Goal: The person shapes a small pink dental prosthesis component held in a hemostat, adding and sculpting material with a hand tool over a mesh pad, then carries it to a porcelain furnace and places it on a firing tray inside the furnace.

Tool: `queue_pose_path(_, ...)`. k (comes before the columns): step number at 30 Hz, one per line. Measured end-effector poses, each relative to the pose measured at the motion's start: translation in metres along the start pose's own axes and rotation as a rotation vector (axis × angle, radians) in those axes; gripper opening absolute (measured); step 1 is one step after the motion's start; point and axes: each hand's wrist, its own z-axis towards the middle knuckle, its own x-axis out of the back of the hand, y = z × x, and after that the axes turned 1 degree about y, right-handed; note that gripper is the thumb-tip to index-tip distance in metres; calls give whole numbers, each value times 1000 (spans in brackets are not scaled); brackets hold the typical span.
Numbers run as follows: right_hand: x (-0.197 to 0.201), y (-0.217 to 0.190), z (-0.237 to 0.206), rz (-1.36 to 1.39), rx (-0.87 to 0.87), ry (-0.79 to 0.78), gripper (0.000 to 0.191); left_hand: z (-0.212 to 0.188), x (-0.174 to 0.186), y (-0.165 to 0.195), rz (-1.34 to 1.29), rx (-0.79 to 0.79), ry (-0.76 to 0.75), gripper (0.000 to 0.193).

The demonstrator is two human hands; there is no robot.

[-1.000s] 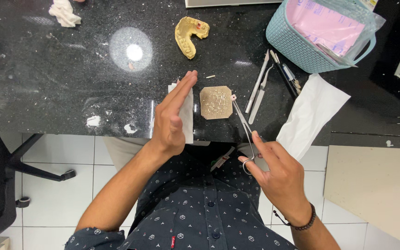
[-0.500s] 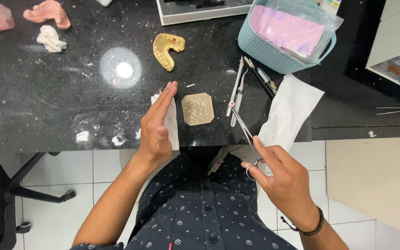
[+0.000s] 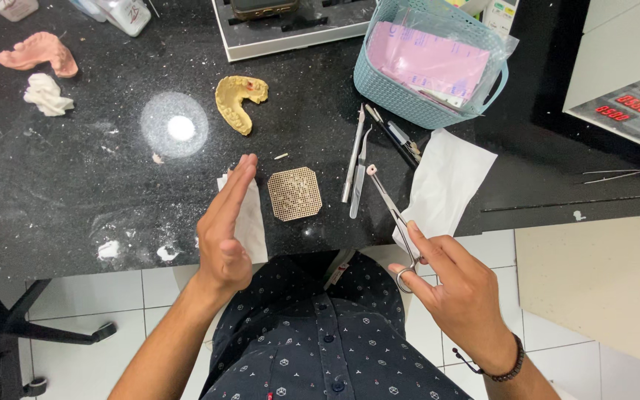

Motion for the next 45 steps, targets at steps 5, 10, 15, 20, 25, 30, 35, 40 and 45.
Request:
queue_pose_path(5,6,8,5,-9,6,-16,64,3,-2,7,-11,-41,5,106)
queue_pose_path(10,13,11,7,-15,-16,8,64,8,-10,15,-59,-61,-10,106)
queue_pose_path(15,22,18,3,-9,-37,-9,64,8,-18,20,-86,-67,-23,105)
queue_pose_path(20,34,31,-5,-42,-76,29,64,9,-26,30,-107,-67,-31,106)
queue_pose_path(25,48,51,-9,-37,-80,82,65,22,-32,42,-84,-83,-58,106)
queue_pose_path(30,61,68,-9,-56,-135,71,63,43,-43,47,-132,-93,-118,107)
queue_pose_path(35,73,82,-3,-39,-150,82,64,73,-71,63,-580,131,-284,108)
queue_pose_path(40,98,81,-7,-13,-165,38,68,124,-104,85,-689,112,-409,109)
queue_pose_path(45,144,76,-11,-10,-205,31,64,161,-133,138,-776,159,-477,105)
